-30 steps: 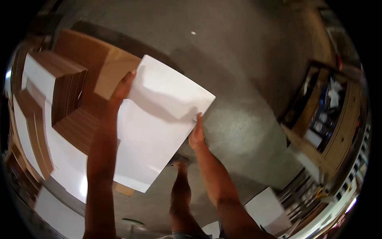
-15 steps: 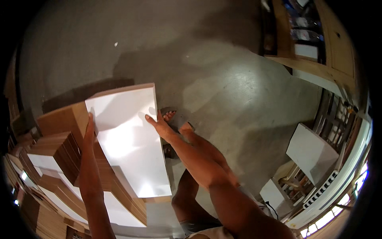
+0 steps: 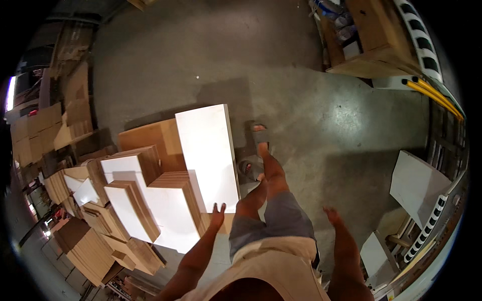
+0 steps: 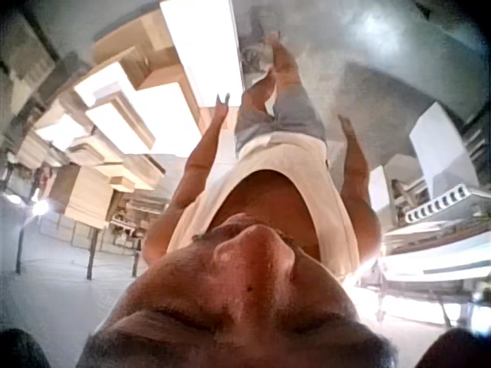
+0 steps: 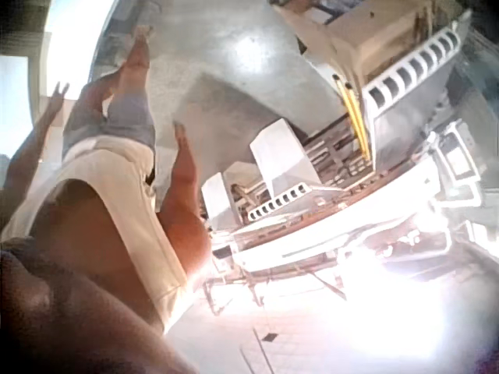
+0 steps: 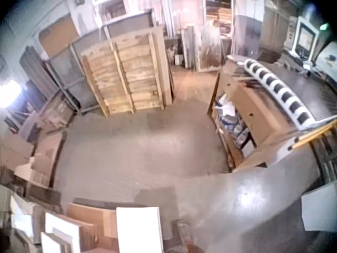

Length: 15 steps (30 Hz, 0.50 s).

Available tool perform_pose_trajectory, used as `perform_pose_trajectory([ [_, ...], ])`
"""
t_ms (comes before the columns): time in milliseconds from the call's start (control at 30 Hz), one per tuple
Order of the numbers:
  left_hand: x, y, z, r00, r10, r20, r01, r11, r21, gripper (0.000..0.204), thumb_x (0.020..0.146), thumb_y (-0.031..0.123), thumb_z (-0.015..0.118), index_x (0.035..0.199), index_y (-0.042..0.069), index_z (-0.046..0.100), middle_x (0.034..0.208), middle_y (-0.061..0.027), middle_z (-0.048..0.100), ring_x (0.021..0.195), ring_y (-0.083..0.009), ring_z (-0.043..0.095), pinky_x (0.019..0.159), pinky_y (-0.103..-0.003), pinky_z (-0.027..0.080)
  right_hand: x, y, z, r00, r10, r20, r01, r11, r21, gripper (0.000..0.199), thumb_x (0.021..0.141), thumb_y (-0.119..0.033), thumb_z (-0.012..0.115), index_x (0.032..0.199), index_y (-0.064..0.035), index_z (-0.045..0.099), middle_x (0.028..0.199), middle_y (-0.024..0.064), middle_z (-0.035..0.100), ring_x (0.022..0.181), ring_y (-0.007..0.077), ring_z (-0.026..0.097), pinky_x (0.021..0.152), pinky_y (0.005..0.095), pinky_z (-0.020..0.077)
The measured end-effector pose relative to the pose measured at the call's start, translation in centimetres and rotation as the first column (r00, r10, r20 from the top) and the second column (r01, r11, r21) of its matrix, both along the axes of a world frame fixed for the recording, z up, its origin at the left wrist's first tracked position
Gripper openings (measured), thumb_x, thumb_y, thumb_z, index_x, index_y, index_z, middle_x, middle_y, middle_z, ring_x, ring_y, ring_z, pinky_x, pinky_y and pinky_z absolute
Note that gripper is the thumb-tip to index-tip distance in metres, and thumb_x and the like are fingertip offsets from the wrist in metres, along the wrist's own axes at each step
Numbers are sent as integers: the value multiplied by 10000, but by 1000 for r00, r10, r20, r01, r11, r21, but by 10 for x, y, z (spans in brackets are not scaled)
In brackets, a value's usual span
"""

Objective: The person picks up white rectangular boards from a stack and feeds them into an industrial edging machine one at a time. After each board is processed, they use an air nozzle to clean the machine's surface before picking up the board and placing it onto a separate stack on a wooden pallet.

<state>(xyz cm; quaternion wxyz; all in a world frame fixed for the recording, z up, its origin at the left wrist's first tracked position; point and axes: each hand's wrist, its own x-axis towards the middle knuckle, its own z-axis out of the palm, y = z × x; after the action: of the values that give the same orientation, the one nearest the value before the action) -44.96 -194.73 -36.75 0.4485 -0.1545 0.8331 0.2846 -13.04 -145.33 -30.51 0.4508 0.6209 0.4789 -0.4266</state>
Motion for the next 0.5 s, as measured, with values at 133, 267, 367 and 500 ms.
perform_pose_trajectory([
  [133, 29, 59, 67, 993, -105, 56, 102, 994, 51, 835, 962, 566, 493, 1401, -138, 400, 1457, -354, 393, 1385, -448, 372, 1151, -450, 306, 157, -48, 63, 974, 196, 113, -175, 969, -171, 621, 935, -538, 555, 1378, -103, 525, 1342, 183, 559, 1115, 347, 593, 975, 480, 466],
  [267, 19, 67, 81, 824, -537, -182, 562, 815, 138, 734, 952, 555, 531, 1294, -95, 538, 1255, -250, 617, 1163, -381, 590, 1035, -389, 431, 117, -69, 98, 991, -93, 92, 109, 978, -176, 462, 927, -483, 593, 1190, -112, 674, 1070, 155, 696, 925, 313, 686, 841, 448, 554],
  [367, -18, 194, 86, 852, -510, 120, 494, 858, 139, 608, 994, 466, 506, 1331, -40, 518, 1173, -281, 622, 1142, -399, 582, 983, -429, 450, 159, -48, 25, 929, -294, -226, 307, 951, 25, 459, 918, -486, 576, 1095, -82, 704, 988, 151, 712, 926, 305, 679, 844, 411, 553],
  [500, -29, 374, 95, 791, -611, -23, 610, 786, 104, 564, 987, 470, 524, 1283, -10, 549, 1114, -210, 627, 1066, -340, 593, 909, -412, 467, 167, 82, 5, 978, -77, -196, 148, 911, 385, 430, 886, -413, 639, 1102, -50, 720, 1190, 210, 666, 1117, 368, 626, 954, 442, 493],
])
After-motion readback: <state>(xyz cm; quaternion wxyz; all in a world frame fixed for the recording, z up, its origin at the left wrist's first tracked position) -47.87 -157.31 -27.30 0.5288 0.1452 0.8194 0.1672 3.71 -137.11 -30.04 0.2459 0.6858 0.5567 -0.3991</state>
